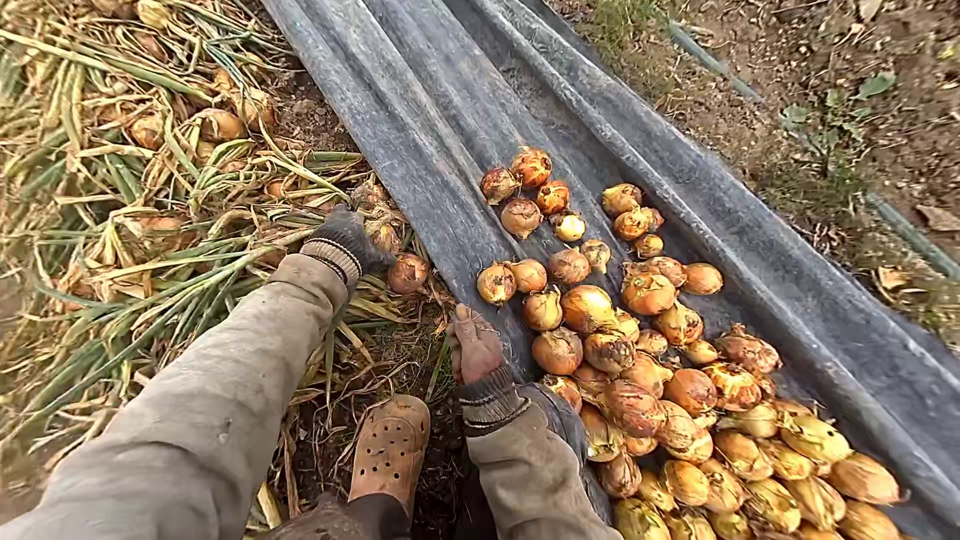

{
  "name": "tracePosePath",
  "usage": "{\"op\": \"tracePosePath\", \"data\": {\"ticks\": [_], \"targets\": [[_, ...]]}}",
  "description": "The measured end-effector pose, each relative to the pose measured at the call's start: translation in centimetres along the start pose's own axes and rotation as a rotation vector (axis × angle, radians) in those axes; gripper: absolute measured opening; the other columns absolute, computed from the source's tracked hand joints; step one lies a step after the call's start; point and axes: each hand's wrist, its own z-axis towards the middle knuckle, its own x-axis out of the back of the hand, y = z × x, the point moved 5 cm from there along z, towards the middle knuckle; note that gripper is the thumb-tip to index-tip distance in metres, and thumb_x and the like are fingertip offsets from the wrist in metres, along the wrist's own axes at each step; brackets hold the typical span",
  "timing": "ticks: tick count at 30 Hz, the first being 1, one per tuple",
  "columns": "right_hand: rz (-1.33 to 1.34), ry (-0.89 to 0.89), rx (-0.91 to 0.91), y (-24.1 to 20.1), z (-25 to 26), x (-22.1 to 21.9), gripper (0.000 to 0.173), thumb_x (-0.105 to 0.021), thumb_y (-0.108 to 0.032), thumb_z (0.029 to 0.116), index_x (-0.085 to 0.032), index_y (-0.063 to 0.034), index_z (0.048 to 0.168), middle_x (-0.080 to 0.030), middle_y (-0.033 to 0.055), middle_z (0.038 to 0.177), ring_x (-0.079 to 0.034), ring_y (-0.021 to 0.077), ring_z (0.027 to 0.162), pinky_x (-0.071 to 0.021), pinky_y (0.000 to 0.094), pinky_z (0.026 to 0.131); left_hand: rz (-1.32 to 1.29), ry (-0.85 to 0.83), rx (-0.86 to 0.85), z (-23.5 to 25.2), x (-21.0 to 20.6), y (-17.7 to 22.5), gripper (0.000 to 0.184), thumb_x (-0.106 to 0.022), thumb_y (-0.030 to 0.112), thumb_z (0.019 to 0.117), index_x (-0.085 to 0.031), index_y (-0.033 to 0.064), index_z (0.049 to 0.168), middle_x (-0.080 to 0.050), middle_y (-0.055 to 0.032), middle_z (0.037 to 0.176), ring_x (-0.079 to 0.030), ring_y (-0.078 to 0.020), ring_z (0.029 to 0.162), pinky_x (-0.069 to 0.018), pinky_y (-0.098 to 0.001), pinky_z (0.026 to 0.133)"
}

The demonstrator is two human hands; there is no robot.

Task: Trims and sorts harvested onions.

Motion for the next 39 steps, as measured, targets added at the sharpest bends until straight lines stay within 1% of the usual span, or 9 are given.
{"op": "tracePosePath", "data": {"ticks": [7, 12, 16, 21, 24, 25, 27, 35, 39], "targets": [[-0.124, -0.068, 0.062, 1.4, 0.6, -1.1, 0.054, -0.05, -0.058, 0.102, -0.069, -0.0087, 0.113, -0.06, 0.0081, 0.076, -0.054, 0.0213, 0.064, -0.0479, 0.0477, 0.064, -0.426, -0.066, -0.233, -4.2, -2.2, 1.8, 0.103, -0.1, 0.035, 0.0568, -0.047, 0.0198, 0.143, -0.068, -0.0136, 0.123, -0.069, -0.0312, 0.11, -0.0562, -0.0596, 0.094], [-0.215, -0.039, 0.001, 0.9, 0.6, 1.2, 0.07, -0.064, -0.063, 0.0927, -0.061, -0.0048, 0.131, -0.068, 0.0215, 0.118, -0.063, 0.0363, 0.114, -0.0453, 0.0635, 0.1, -0.94, -0.072, -0.34, -9.0, -3.5, 3.4, 0.104, -0.097, 0.016, 0.0448, -0.05, 0.0149, 0.137, -0.066, -0.0103, 0.124, -0.069, -0.0217, 0.107, -0.0617, -0.0441, 0.09], [-0.15, -0.229, -0.041, 1.1, 0.6, 0.7, 0.062, -0.066, -0.056, 0.0942, -0.061, -0.0039, 0.126, -0.062, 0.0095, 0.085, -0.055, 0.0178, 0.068, -0.0509, 0.0402, 0.066, -1.171, -0.123, -0.407, -15.1, -1.0, 3.4, 0.103, -0.09, 0.01, 0.0403, -0.049, 0.0154, 0.135, -0.066, -0.0086, 0.122, -0.071, -0.021, 0.101, -0.0644, -0.0387, 0.081], [-0.041, -0.601, 0.001, -0.2, -3.0, -1.9, 0.055, -0.066, -0.054, 0.0934, -0.061, -0.0015, 0.11, -0.049, -0.0034, 0.061, -0.046, 0.0048, 0.047, -0.0458, 0.0225, 0.05, -1.159, -0.157, -0.453, -21.4, 0.7, 1.2, 0.106, -0.091, 0.01, 0.0462, -0.048, 0.0211, 0.142, -0.065, -0.0041, 0.13, -0.07, -0.0188, 0.108, -0.0643, -0.0363, 0.086], [-0.195, -0.583, 0.194, -0.8, -4.1, -2.8, 0.081, -0.064, -0.076, 0.0818, -0.066, -0.0016, 0.114, -0.066, 0.0048, 0.084, -0.062, 0.0094, 0.073, -0.0554, 0.0319, 0.072, -1.066, -0.248, -0.332, -23.9, 1.2, -0.1, 0.11, -0.098, 0.023, 0.0461, -0.05, 0.0271, 0.145, -0.067, -0.002, 0.13, -0.07, -0.018, 0.111, -0.0632, -0.0368, 0.092], [-0.255, -0.582, 0.248, -1.3, -4.7, -2.9, 0.082, -0.062, -0.074, 0.0844, -0.067, -0.001, 0.121, -0.071, 0.0118, 0.103, -0.068, 0.0159, 0.097, -0.0557, 0.0404, 0.091, -1.043, -0.257, -0.257, -24.7, 1.5, -0.3, 0.111, -0.099, 0.028, 0.0434, -0.052, 0.0267, 0.144, -0.068, -0.0011, 0.127, -0.07, -0.0162, 0.109, -0.063, -0.0358, 0.091], [-0.306, -0.537, 0.343, -2.1, -5.9, -3.4, 0.074, -0.054, -0.069, 0.0933, -0.069, -0.0021, 0.121, -0.072, 0.0159, 0.111, -0.067, 0.0222, 0.109, -0.0522, 0.0489, 0.099, -0.948, -0.192, -0.142, -25.7, 2.0, -0.5, 0.108, -0.099, 0.035, 0.0406, -0.057, 0.0227, 0.139, -0.071, 0.0002, 0.119, -0.071, -0.0117, 0.103, -0.0627, -0.0325, 0.088], [-0.301, -0.38, 0.34, -1.6, -6.5, -6.3, 0.066, -0.039, -0.065, 0.1014, -0.076, -0.0105, 0.11, -0.074, 0.0108, 0.093, -0.071, 0.0231, 0.093, -0.0551, 0.053, 0.087, -0.479, 0.157, -0.186, -26.7, 3.4, -2.8, 0.099, -0.093, 0.055, 0.0458, -0.062, 0.0195, 0.132, -0.072, -0.0006, 0.113, -0.071, -0.0124, 0.099, -0.0618, -0.0433, 0.086], [-0.346, -0.318, 0.424, -1.4, -7.1, -7.7, 0.068, -0.038, -0.064, 0.1021, -0.069, -0.0105, 0.073, -0.061, 0.0045, 0.063, -0.062, 0.0199, 0.064, -0.0519, 0.0496, 0.063, -0.326, 0.229, 0.053, -24.4, 1.5, -8.1, 0.088, -0.095, 0.053, 0.053, -0.065, 0.0169, 0.127, -0.072, -0.0105, 0.116, -0.071, -0.0284, 0.104, -0.0577, -0.0591, 0.088]]}}
